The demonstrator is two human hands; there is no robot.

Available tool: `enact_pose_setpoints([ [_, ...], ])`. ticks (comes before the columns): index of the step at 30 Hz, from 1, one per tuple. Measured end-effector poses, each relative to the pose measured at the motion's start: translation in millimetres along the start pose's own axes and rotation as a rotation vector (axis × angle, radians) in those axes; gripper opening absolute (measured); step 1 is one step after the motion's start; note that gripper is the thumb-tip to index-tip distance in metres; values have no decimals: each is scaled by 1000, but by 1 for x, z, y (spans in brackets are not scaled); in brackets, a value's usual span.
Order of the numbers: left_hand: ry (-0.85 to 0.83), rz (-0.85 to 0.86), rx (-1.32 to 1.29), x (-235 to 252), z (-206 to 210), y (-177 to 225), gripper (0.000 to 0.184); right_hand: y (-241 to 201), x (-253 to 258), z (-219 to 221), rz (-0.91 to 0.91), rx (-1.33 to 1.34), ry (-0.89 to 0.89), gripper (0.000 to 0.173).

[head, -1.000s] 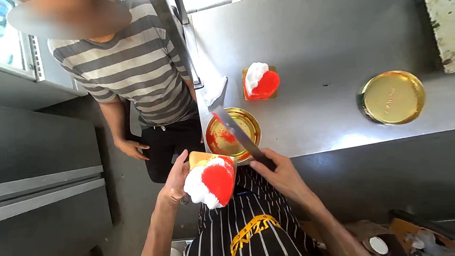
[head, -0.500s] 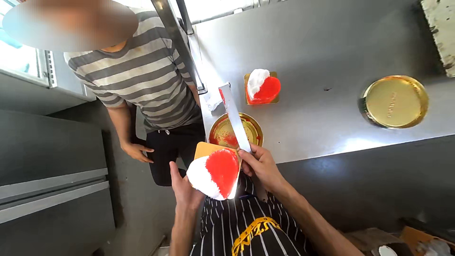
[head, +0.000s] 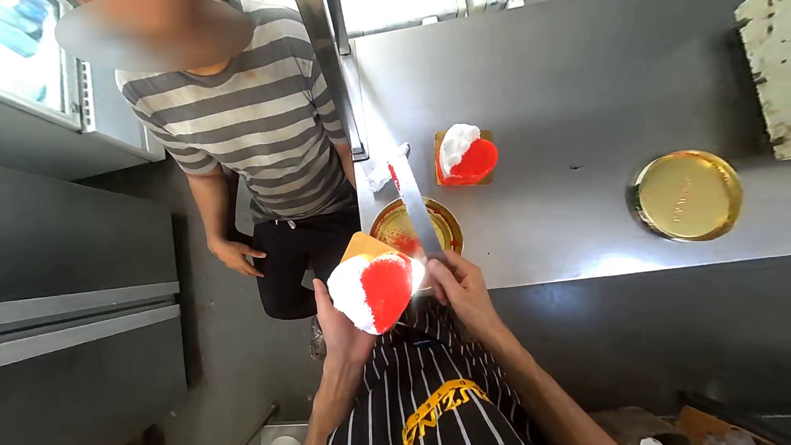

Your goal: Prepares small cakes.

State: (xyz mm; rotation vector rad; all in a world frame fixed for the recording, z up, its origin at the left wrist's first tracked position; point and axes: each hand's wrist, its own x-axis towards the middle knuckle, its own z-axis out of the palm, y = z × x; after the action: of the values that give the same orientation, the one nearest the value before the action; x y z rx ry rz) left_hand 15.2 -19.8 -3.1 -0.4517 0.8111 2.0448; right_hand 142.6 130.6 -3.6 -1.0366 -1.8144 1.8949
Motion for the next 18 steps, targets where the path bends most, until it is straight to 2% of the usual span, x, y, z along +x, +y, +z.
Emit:
enact_pose_setpoints([
  [2,8,31,18,0,-7,7,79,10,-1,-14,-86,-297,173,26],
  [5,-9,99,41,-2,-21,23,78,40,1,-38,-124,-599,426,47],
  [7,22,149,85,-4,-26,33,79,51,6,-46,-55,-675,430,57],
  [9,56,181,119,-6,-31,42,78,55,13,-41,31,-658,353,59],
  [13,62,238,84,-6,-38,54,74,47,28,-27,53,-642,250,39],
  [15,49,261,67,-7,-42,59,73,40,25,-25,-106,-679,274,39],
  [18,47,301,35,-8,-49,65,70,28,16,-30,-501,-792,387,48],
])
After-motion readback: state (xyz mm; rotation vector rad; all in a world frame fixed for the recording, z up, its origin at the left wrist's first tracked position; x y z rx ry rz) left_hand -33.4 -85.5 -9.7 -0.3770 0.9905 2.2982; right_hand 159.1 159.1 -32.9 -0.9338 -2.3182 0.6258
